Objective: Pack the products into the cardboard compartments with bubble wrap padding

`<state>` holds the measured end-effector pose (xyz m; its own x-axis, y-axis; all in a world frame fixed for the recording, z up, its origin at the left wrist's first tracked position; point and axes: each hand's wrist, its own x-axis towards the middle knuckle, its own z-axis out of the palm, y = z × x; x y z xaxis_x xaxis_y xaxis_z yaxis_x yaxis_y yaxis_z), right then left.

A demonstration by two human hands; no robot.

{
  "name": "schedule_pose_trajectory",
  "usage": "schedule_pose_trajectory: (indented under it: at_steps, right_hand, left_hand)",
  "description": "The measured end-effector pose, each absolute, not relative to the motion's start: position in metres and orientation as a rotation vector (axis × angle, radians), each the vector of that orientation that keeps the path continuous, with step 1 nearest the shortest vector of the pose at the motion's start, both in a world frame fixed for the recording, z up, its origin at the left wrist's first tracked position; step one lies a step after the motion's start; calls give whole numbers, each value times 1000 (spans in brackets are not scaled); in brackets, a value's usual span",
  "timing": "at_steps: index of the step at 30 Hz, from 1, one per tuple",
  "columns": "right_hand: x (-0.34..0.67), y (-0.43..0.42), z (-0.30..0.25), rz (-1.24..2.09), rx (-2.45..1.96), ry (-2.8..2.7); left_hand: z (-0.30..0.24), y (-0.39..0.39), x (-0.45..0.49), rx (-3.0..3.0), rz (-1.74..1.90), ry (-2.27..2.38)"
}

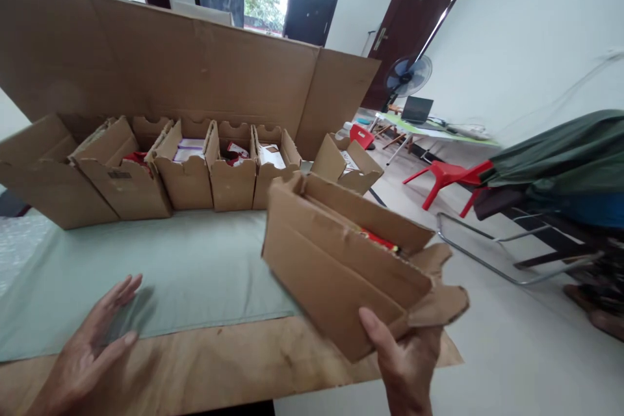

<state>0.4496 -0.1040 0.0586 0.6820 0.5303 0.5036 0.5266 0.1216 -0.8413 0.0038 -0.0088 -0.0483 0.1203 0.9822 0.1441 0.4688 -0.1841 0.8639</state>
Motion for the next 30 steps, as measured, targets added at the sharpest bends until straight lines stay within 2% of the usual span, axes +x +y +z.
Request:
schedule_pose_trajectory:
  at_steps: [5,14,30]
  right_hand:
    - [464,-61,62,-189,-1396,-811]
    - [475,-16,42,-305,-1547,-878]
    - [468,77,22,-306,-1709,-1062]
  left_hand:
    - [-50,-11,5,1733,967,1455]
    - [-48,-14,11,1893,1047,1399]
    - [-54,-13,9,2014,1041,1292]
